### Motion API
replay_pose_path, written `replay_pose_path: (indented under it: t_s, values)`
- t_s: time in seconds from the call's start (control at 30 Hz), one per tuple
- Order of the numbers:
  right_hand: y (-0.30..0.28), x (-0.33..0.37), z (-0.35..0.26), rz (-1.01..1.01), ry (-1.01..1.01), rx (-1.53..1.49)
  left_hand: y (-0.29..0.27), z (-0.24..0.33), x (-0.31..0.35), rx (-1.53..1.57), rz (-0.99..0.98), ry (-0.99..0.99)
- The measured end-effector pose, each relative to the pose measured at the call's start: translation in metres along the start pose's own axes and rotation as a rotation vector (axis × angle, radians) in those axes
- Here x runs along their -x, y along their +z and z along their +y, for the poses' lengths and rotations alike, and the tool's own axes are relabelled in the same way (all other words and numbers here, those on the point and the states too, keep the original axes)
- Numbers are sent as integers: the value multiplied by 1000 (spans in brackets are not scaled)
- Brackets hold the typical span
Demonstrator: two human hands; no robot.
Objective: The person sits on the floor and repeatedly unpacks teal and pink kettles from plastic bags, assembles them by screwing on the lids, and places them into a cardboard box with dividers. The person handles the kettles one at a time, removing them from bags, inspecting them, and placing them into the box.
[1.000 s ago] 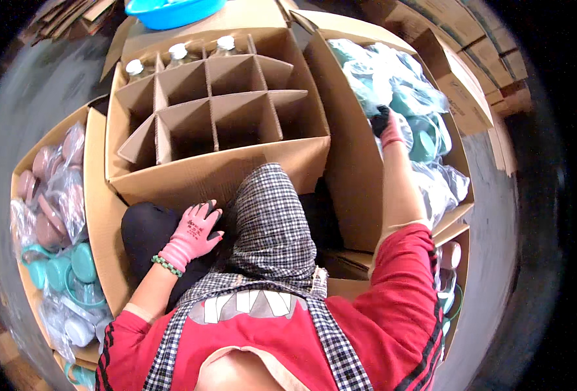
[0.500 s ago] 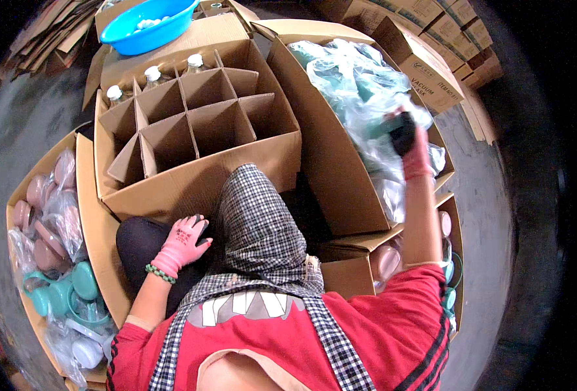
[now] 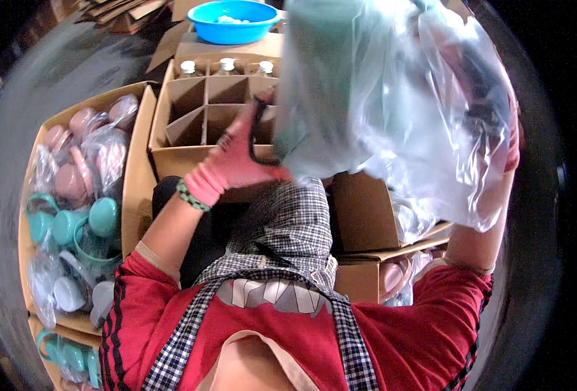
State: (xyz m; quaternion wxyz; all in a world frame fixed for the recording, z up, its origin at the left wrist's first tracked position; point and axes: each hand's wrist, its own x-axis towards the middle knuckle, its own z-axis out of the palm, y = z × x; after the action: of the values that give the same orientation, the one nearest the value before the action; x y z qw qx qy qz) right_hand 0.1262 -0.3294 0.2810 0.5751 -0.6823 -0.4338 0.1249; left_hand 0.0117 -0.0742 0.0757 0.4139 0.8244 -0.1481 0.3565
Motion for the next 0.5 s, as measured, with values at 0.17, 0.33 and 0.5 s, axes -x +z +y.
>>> replay_pose_path:
  t_s: [0.17,0.33,0.5]
  values:
    - [26,-4,19,-10,28,-144,-19,48,71,234,258,-586]
    - [39,-7,55,57,37,-399,-31,88,104,123,293,-613]
    - [89,1,109,406,-206,-422,-17,66,155,-152,211,-594]
